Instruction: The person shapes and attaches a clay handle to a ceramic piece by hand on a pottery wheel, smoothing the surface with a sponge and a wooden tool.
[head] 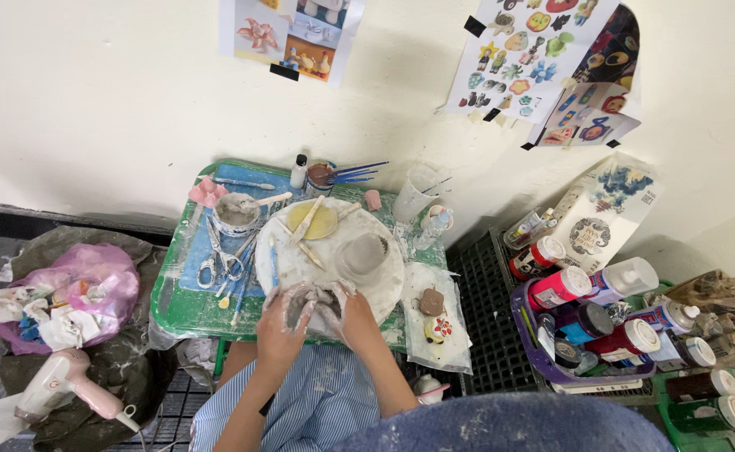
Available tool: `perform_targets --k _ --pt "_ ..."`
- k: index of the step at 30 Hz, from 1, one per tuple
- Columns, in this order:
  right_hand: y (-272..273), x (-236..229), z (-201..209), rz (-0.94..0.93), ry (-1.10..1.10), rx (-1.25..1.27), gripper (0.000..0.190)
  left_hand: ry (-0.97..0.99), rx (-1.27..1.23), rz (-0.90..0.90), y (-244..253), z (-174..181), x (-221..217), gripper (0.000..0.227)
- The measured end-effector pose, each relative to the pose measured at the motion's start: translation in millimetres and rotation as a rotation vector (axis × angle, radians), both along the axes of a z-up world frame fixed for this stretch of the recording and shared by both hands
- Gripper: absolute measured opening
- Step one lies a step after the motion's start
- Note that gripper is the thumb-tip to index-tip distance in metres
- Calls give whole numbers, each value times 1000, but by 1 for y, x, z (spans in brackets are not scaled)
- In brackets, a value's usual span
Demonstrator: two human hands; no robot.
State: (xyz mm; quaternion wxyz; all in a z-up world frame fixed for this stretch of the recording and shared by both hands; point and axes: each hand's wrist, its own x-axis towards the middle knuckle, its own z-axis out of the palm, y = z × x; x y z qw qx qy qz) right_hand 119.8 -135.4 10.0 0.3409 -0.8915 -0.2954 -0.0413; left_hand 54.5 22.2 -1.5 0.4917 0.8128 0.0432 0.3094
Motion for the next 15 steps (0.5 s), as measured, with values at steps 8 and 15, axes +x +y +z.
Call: perform_targets --k 8,15 --pt "14 -4 -4 -87 -74 133 43 -10 36 20 4 -6 -4 30" --pt "14 -11 -15 -123 -244 19 34 30 -61 -6 3 -17 -3 34"
